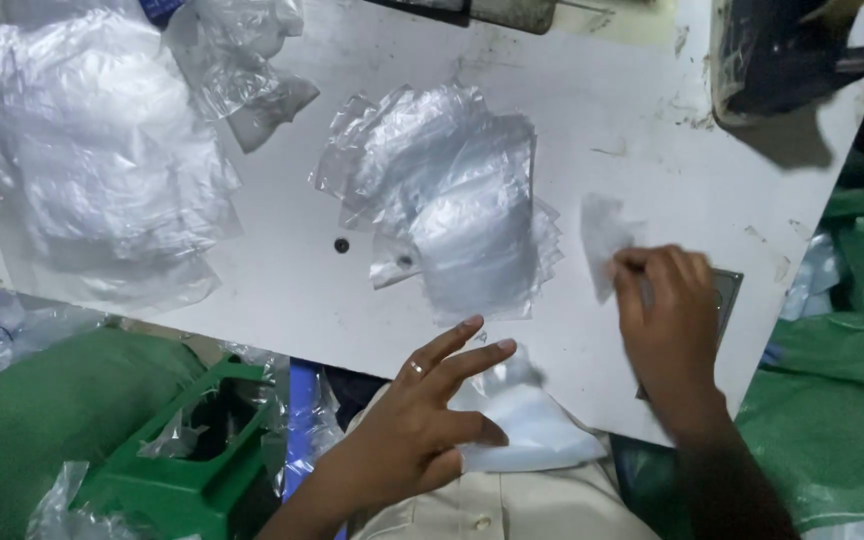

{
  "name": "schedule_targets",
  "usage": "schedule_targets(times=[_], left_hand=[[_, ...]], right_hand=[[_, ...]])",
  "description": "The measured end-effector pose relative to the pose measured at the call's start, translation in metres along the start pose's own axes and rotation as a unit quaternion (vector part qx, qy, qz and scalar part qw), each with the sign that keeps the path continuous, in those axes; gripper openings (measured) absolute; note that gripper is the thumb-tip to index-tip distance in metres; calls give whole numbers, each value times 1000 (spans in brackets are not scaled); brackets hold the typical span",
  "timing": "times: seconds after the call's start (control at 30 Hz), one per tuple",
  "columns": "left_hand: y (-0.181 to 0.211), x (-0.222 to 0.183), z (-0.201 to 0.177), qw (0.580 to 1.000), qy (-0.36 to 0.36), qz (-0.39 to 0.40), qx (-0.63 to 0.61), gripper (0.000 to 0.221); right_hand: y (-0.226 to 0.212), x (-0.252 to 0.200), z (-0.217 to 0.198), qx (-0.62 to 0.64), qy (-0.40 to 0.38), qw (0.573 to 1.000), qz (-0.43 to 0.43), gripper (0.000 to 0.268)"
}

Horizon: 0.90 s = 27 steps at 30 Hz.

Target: Inserting small white packets into clear plastic bags and stacking them on a workbench.

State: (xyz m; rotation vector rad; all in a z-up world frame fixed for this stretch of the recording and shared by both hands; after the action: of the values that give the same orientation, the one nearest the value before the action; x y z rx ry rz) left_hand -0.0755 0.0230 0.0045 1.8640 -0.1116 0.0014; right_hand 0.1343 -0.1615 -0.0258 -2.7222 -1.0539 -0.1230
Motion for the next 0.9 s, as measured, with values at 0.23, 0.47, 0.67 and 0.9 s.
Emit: schedule_targets(times=[0.23,0.47,0.67,0.9], left_hand=[[-5,11,3,994,-41,-89,-54,23],[-8,21,8,893,331,-33,302,70],[-6,21,19,809,294,-219,-459,22],[-28,19,-38,958,204,-86,-180,54]], right_hand=[[-26,-39,-20,574,-410,706,66,56],[-57,-39,-19,464,-293,765,336,19],[-101,-45,-5,617,-120,734,259,67],[-103,-50,11,740,-178,523,383,51]])
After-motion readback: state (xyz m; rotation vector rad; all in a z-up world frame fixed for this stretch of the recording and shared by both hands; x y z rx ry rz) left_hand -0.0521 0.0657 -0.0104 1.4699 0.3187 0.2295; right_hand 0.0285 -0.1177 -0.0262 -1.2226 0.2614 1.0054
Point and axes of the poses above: each hand's wrist, its own x-axis towards the middle knuckle, its own z-axis out of the palm, y = z × x, the point moved 2 cm from there along x, towards the middle knuckle
